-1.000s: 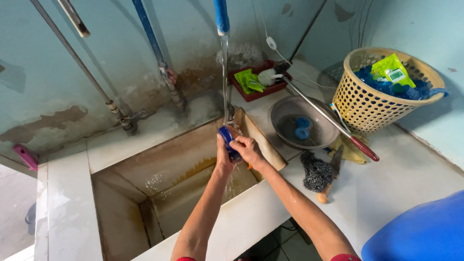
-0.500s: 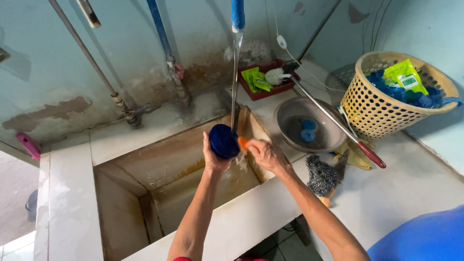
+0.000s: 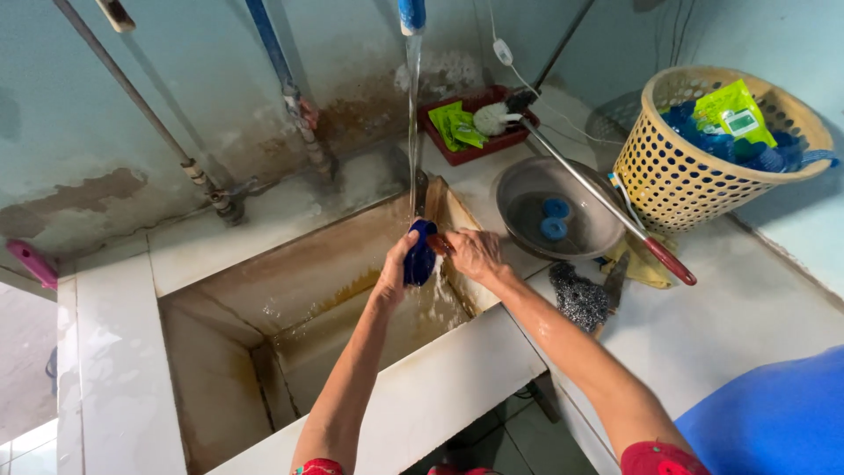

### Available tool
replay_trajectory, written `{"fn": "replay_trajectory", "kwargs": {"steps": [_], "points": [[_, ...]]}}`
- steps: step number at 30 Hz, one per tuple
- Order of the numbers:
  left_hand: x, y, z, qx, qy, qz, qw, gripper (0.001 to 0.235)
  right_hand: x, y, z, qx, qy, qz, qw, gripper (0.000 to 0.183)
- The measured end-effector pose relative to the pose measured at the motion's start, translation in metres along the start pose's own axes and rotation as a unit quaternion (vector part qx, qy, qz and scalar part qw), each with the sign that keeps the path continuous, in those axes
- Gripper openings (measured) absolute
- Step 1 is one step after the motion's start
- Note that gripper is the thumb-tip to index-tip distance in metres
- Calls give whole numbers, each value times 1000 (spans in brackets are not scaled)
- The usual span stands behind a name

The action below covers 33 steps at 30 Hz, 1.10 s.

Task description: Washing and scrubbing a large blue water jug and its cap in a sink using a brush.

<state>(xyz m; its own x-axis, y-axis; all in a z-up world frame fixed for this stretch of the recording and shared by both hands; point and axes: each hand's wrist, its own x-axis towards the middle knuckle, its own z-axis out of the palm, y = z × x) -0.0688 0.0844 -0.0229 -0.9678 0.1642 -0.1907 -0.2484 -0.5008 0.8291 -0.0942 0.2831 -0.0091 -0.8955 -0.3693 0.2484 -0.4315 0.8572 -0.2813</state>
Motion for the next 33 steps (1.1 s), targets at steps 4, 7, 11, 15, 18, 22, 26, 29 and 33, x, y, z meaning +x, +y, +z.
{"fn": "replay_trajectory", "kwargs": {"steps": [4, 7, 11, 15, 18, 22, 26, 29, 33], "points": [[13, -14, -8, -5, 9, -40, 999, 57, 9, 25, 47, -120, 34, -110, 986, 23], [27, -25, -15, -11, 16, 3, 1000, 54, -13, -22, 12, -47, -166, 19, 985, 30], [40, -42, -30, -42, 40, 19, 998, 53, -5, -49, -28, 113, -136, 4, 984, 14], [29, -39, -16, -103, 37, -48, 993, 64, 12, -19, 1, -19, -90, 34, 995, 20], [12, -30, -4, -166, 32, -113, 979, 75, 18, -32, -5, 11, 23, 61, 998, 21], [25, -50, -6, -255, -31, -130, 958, 86, 34, -6, 91, 307, 187, 196, 912, 23], [33, -60, -16, -309, -40, -129, 941, 85, 15, -29, 84, 334, 143, 221, 905, 16], [30, -57, -19, -335, -28, -118, 934, 85, 0, -15, 103, 484, 94, 70, 867, 15], [29, -83, -33, -305, -3, -51, 951, 78, -9, -36, 51, 643, -159, 384, 643, 23]]}}
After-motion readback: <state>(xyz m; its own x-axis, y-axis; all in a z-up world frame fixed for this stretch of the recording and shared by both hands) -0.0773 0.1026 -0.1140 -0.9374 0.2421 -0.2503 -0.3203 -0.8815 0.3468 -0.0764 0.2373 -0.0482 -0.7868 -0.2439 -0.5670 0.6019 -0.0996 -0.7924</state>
